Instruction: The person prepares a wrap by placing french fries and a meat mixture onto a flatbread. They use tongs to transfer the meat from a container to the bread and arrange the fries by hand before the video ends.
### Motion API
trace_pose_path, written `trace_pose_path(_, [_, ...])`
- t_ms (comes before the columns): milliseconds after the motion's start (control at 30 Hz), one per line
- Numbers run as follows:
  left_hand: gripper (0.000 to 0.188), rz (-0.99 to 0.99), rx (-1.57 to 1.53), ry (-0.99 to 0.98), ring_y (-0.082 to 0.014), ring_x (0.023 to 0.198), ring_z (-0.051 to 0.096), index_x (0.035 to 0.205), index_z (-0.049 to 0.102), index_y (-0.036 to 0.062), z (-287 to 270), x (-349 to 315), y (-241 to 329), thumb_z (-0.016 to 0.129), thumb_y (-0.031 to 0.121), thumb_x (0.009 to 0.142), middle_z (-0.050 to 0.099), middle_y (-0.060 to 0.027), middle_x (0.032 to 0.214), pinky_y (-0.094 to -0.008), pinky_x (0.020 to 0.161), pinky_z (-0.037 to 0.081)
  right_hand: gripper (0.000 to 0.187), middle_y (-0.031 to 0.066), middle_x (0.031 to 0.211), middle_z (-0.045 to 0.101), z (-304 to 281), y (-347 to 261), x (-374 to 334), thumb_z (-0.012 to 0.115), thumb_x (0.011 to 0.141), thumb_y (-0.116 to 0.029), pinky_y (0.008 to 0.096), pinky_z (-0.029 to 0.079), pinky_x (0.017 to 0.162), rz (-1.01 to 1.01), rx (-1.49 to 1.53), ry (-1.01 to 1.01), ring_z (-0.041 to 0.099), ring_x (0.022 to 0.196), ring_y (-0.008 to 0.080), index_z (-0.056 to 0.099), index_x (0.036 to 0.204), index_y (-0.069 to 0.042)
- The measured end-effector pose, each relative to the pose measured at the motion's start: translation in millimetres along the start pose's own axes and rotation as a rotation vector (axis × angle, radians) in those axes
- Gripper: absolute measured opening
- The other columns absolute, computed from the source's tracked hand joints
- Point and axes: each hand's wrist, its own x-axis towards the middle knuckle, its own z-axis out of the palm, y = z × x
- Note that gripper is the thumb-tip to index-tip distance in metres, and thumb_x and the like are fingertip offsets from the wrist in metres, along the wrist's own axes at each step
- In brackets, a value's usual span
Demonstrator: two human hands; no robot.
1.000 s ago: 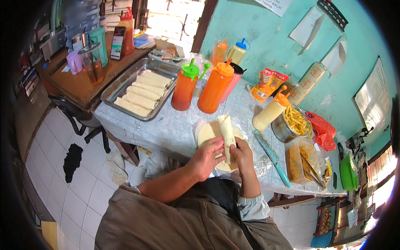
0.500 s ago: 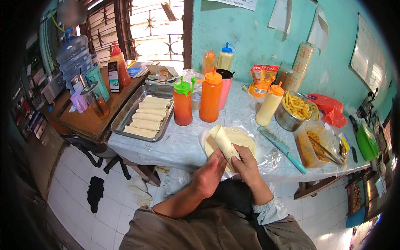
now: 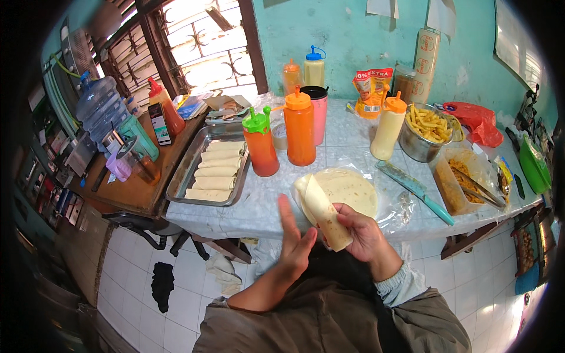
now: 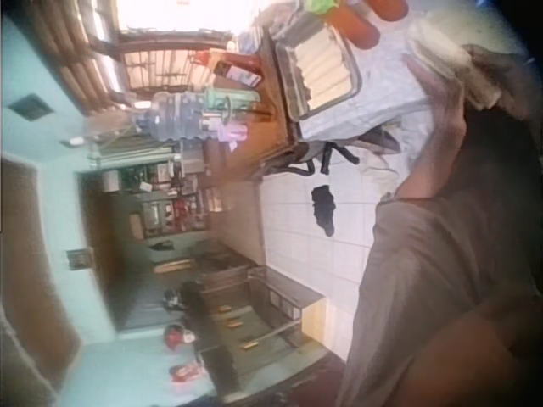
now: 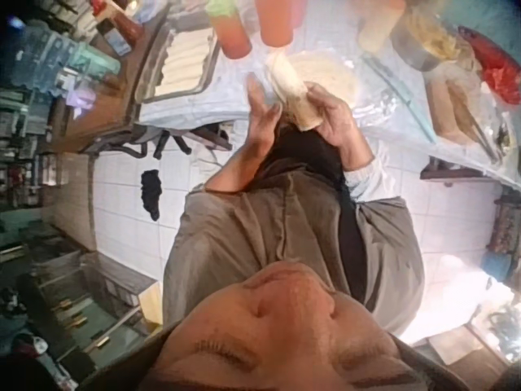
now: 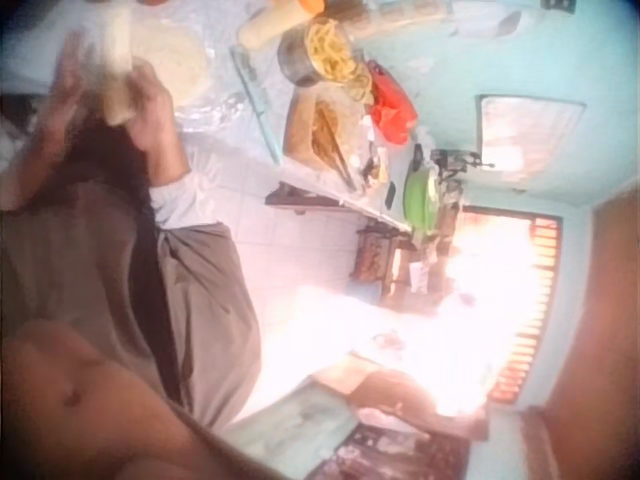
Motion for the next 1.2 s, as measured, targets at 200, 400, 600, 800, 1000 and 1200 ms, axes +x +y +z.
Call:
trace_pose_path(200, [0.077,0.566,1.723,-0.633,-0.0364,0.143,0.011,0.144,0.025,0.0004,-16,11,52,0.063,0.023,0.081,0.024,-0.0223,0.150,-0.0702,0.104,0.005,0.043,0.0145,0.118,0.055,15,6,-3,0.051,0.087,-0.008,0.0384,0.050,0.087,0.095,-0.146,0.101,0.058,0.105,0.0248,0.043,0.129,0.001])
trace_pose_path(400, [0.057,0.682,1.989,-0.815,-0.0230,0.110,0.052,0.136,0.042,0.0028,-33,18,59,0.053,0.019,0.083,0.054,-0.0079,0.113,-0.0662,0.107,0.017,0.051,0.0136,0.121,0.054,10,5,3,0.057,0.084,-0.020,0.0424,0.051,0.083,0.296,-0.134,-0.105,0.058,0.106,0.0265,0.045,0.129,0.001])
trace_pose_path(600, [0.048,0.612,1.935,-0.729,-0.0197,0.094,0.057,0.126,0.051,0.0050,-43,31,93,0.057,0.014,0.079,0.057,-0.0045,0.099,-0.0634,0.109,0.018,0.062,0.0151,0.128,0.050,29,-10,16,0.057,0.085,-0.030,0.0430,0.048,0.088,0.362,-0.114,-0.243,0.057,0.106,0.0284,0.038,0.136,0.001])
trace_pose_path(800, [0.052,0.364,1.977,-0.240,-0.0263,0.101,0.056,0.117,0.054,0.0078,-117,79,158,0.069,0.005,0.067,0.058,-0.0067,0.101,-0.0574,0.110,0.019,0.062,0.0180,0.123,0.054,36,-37,-6,0.059,0.085,-0.029,0.0417,0.047,0.089,0.057,-0.425,0.002,0.059,0.101,0.0311,0.042,0.133,0.005])
trace_pose_path(1000, [0.044,0.126,2.126,0.020,-0.0289,0.108,0.056,0.115,0.054,0.0111,-230,183,169,0.069,0.015,0.074,0.061,-0.0102,0.107,-0.0581,0.104,0.028,0.042,0.0176,0.111,0.059,-28,-33,-31,0.062,0.084,-0.024,0.0379,0.046,0.088,-0.553,-0.942,0.435,0.059,0.094,0.0257,0.058,0.113,0.005])
trace_pose_path(1200, [0.043,-0.187,2.265,-0.002,-0.0308,0.115,0.055,0.115,0.056,0.0112,-273,307,101,0.068,0.016,0.074,0.060,-0.0125,0.115,-0.0601,0.103,0.029,0.032,0.0193,0.119,0.057,-101,-29,-51,0.060,0.090,-0.014,0.0429,0.031,0.106,-0.773,-1.738,0.469,0.055,0.107,0.0305,0.060,0.116,0.003])
